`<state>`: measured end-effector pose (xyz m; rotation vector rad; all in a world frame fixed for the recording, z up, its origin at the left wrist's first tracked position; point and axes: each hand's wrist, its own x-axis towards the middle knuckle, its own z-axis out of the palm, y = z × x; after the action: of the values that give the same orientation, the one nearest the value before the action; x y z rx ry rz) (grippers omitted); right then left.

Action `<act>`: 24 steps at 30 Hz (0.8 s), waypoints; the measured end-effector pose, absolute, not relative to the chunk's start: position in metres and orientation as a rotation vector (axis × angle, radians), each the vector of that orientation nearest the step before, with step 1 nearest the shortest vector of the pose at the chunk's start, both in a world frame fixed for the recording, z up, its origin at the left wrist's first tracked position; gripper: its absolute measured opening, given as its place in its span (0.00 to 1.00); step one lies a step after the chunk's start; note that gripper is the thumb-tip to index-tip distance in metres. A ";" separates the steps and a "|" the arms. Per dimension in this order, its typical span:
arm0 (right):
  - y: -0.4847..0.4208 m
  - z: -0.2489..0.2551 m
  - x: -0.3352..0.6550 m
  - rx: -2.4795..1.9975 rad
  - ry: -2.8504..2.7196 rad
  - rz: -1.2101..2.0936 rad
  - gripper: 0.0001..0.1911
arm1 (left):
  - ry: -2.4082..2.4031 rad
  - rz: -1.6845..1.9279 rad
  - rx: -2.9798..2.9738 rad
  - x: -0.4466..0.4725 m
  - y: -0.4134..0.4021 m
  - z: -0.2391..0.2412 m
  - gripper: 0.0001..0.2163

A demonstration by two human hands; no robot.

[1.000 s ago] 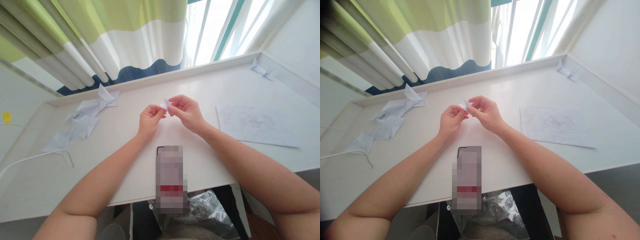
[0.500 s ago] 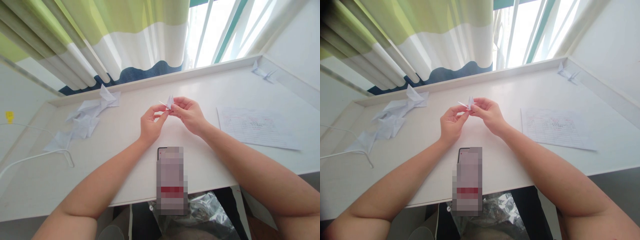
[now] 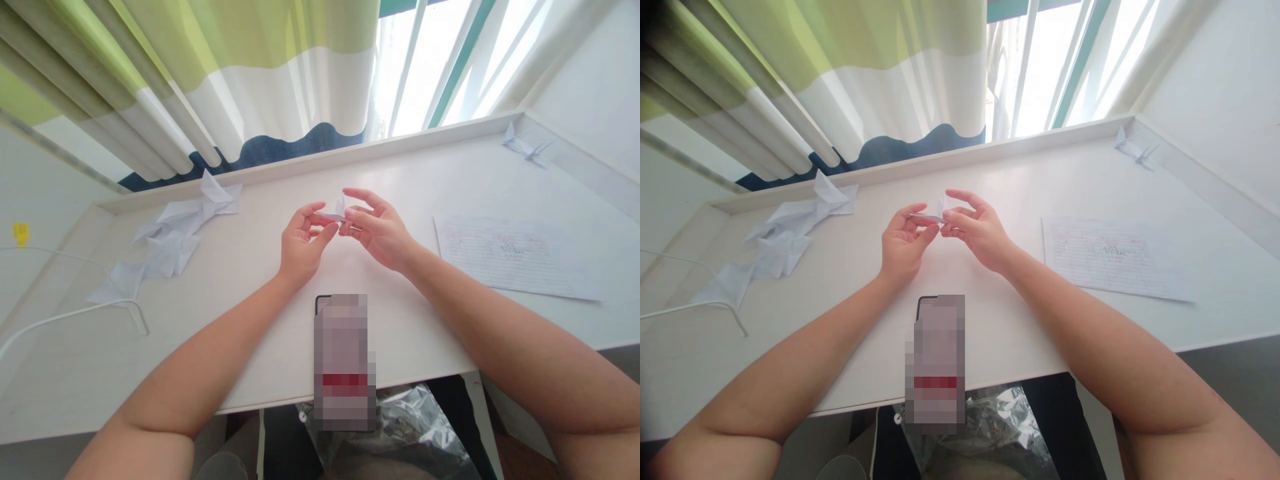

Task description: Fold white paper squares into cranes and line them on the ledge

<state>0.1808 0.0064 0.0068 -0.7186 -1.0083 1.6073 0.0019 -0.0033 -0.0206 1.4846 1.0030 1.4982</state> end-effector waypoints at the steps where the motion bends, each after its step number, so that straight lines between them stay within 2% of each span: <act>1: 0.006 0.008 0.181 -0.717 -1.011 1.612 0.30 | 1.005 1.493 1.488 0.002 -0.004 -0.020 0.19; 4: 0.003 0.010 0.181 -0.716 -1.034 1.644 0.33 | 1.011 1.483 1.544 0.002 -0.006 -0.018 0.14; 6: 0.003 0.010 0.181 -0.718 -1.050 1.672 0.30 | 1.021 1.471 1.568 0.002 -0.007 -0.017 0.13; 10: 0.004 0.011 0.181 -0.762 -1.033 1.709 0.21 | 1.016 1.386 1.560 0.001 -0.008 -0.017 0.15; 16: 0.005 0.013 0.182 -0.809 -0.969 1.814 0.14 | 1.004 1.310 1.601 0.004 -0.010 -0.020 0.21; 24: 0.005 0.011 0.185 -0.787 -0.934 1.861 0.13 | 1.012 1.364 1.620 0.005 -0.010 -0.019 0.21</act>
<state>0.1847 0.0054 0.0115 -0.7867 -0.9341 1.8610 0.0052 -0.0104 -0.0188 1.6202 1.0117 1.3642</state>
